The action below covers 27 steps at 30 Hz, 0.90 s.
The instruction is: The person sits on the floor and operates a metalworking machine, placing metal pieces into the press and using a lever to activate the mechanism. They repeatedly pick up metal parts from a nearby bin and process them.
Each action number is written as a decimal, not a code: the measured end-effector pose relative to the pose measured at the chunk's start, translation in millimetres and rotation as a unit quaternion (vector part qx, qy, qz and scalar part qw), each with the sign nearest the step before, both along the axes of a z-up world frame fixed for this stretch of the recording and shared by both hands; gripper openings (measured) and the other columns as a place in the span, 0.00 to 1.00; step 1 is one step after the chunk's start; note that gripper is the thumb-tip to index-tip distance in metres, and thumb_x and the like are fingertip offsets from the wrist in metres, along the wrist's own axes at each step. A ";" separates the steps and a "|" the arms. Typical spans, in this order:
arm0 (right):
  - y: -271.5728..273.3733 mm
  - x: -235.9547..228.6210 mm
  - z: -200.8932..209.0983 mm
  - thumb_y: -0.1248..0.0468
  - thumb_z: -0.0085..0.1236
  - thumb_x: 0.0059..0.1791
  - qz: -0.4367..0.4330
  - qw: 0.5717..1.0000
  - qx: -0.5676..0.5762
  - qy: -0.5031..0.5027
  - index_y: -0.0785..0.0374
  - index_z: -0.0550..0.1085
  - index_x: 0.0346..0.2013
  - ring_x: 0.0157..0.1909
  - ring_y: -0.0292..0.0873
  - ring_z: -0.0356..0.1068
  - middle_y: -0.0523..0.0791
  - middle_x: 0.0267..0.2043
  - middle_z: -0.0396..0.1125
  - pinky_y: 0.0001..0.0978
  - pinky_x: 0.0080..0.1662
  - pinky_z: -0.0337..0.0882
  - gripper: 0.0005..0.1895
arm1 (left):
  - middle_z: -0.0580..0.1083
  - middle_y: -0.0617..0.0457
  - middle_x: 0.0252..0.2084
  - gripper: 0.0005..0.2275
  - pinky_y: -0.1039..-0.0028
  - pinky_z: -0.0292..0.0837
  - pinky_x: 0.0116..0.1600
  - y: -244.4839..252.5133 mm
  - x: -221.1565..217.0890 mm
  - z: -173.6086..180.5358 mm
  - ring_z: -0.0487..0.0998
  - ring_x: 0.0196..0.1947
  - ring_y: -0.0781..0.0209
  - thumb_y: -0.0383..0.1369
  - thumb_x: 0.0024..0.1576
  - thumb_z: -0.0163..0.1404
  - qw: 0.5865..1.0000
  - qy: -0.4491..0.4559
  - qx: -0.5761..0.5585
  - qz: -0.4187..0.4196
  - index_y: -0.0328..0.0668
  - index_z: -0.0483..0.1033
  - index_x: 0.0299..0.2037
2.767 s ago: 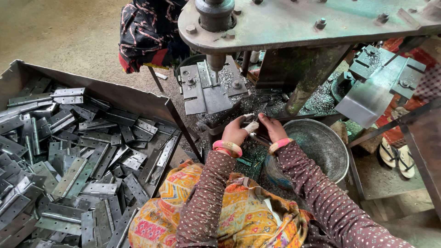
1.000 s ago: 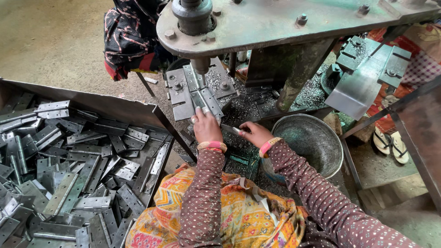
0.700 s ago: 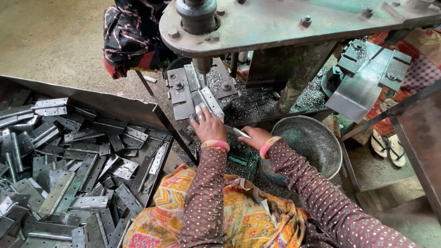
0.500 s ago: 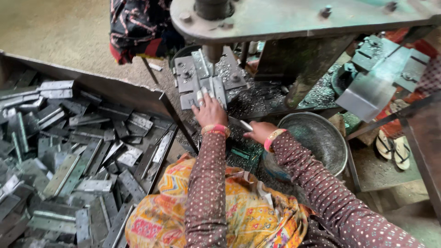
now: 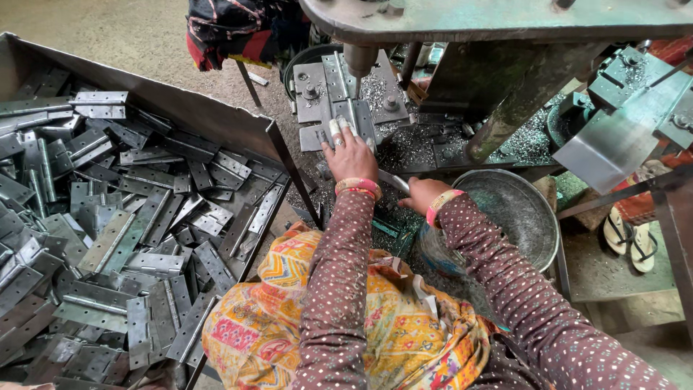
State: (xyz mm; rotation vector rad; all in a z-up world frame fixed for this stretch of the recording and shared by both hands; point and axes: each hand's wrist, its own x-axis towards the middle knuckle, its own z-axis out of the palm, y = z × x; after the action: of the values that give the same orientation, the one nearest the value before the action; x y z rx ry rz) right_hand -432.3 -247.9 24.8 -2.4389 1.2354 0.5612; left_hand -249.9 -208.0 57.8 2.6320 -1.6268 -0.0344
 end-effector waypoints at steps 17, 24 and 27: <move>26.1 -39.3 -104.0 0.48 0.58 0.51 -0.092 0.984 0.048 -0.143 0.65 0.73 0.41 0.36 0.54 0.75 0.52 0.34 0.73 0.48 0.42 0.73 0.21 | 0.57 0.49 0.75 0.16 0.50 0.48 0.74 -10.9 16.3 -3.0 0.65 0.66 0.52 0.35 0.67 0.36 0.998 0.056 -0.001 0.001 0.42 0.73 0.59; 3.2 -21.1 -62.4 0.48 0.58 0.50 -0.059 0.996 0.017 -0.059 0.65 0.71 0.44 0.35 0.53 0.75 0.51 0.34 0.74 0.47 0.41 0.74 0.22 | 0.57 0.48 0.73 0.19 0.50 0.49 0.72 -12.0 14.9 -9.2 0.58 0.72 0.51 0.35 0.64 0.36 1.000 0.029 -0.010 0.005 0.40 0.70 0.61; 25.0 -30.5 -78.9 0.49 0.56 0.51 -0.077 0.990 0.017 -0.121 0.63 0.72 0.41 0.34 0.53 0.76 0.51 0.33 0.74 0.47 0.40 0.74 0.20 | 0.57 0.47 0.74 0.18 0.52 0.49 0.73 -12.5 16.6 -10.7 0.57 0.73 0.50 0.36 0.65 0.35 0.999 0.028 -0.016 0.009 0.40 0.70 0.62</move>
State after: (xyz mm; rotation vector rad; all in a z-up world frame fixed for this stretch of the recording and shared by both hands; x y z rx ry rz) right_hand -462.8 -222.9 -54.1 -2.2781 1.2837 0.2326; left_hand -233.3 -220.5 47.1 2.5972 -1.5713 -0.0798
